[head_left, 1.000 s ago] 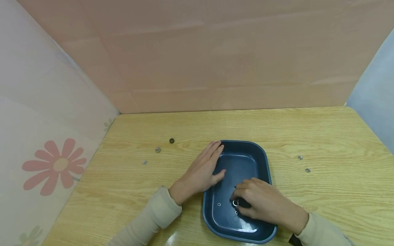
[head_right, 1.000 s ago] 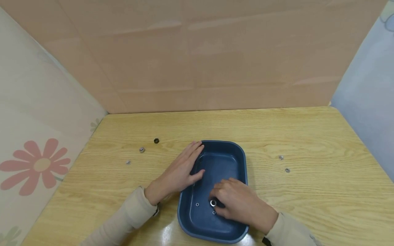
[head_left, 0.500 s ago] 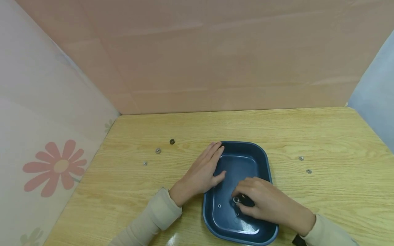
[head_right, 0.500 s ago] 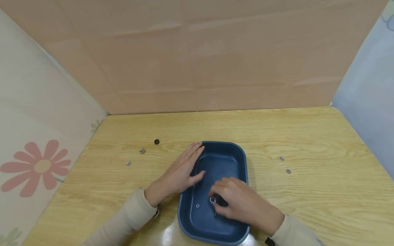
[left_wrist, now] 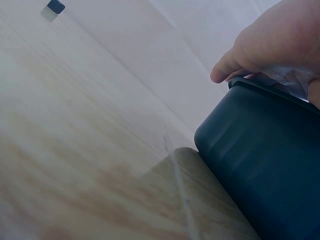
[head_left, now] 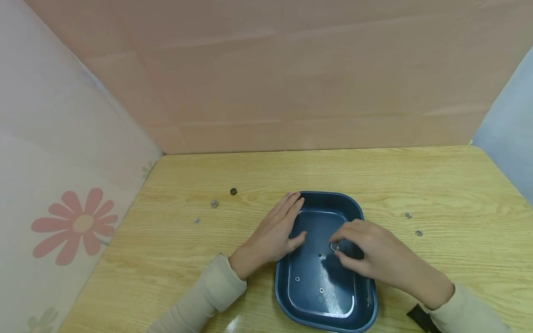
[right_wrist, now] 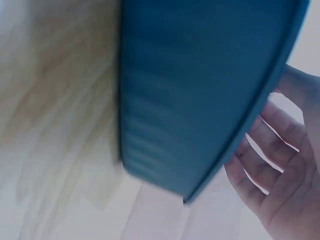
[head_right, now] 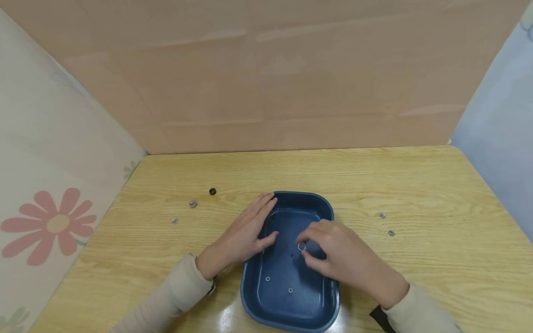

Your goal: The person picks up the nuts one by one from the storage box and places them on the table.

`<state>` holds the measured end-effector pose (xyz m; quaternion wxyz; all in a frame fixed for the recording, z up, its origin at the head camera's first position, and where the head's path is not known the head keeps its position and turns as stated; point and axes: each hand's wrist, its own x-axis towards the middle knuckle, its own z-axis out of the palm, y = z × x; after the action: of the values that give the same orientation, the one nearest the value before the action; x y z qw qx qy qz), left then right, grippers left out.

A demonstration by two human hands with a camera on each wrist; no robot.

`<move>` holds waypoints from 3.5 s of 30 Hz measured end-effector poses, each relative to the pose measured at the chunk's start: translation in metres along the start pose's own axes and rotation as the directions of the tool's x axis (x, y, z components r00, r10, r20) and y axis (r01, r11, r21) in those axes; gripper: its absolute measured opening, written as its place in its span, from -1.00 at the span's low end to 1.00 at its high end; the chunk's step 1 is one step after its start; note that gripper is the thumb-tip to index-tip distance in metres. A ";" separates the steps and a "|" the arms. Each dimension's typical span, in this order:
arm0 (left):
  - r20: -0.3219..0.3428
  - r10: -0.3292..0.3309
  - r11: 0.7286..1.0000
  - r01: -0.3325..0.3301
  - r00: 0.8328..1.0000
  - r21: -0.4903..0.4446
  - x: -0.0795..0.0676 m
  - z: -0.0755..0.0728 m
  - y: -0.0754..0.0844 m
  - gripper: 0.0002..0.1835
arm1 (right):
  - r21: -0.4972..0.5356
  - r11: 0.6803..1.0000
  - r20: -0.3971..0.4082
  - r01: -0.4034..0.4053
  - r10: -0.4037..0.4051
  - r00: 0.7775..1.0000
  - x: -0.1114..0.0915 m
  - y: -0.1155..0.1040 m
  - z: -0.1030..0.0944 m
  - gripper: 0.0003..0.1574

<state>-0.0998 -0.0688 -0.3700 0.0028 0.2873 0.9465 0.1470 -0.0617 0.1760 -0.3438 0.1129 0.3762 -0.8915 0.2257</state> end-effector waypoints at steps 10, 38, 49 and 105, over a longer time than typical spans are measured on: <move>-0.021 0.018 1.000 -0.018 1.000 -0.006 0.001 0.001 0.000 -0.18 | -0.063 0.998 -0.170 -0.007 -0.004 0.985 -0.009 0.030 -0.011 -0.59; -0.005 -0.001 1.000 0.001 1.000 -0.023 0.001 0.001 0.000 -0.18 | -0.083 0.980 -0.229 -0.178 0.156 0.961 -0.037 0.084 -0.028 -0.59; -0.003 0.001 1.000 -0.002 1.000 -0.029 0.002 0.001 0.000 -0.18 | -0.087 0.942 -0.158 -0.324 0.308 0.938 -0.055 0.108 -0.034 -0.67; -0.008 -0.003 0.999 0.002 1.000 -0.045 0.003 0.000 0.001 -0.19 | -0.068 0.847 0.109 -0.527 0.531 0.840 -0.114 0.172 -0.052 -0.64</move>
<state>-0.1017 -0.0668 -0.3691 0.0057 0.2854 0.9433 0.1696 -0.1048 0.3777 -0.3952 -0.0024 0.1267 -0.9698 0.2086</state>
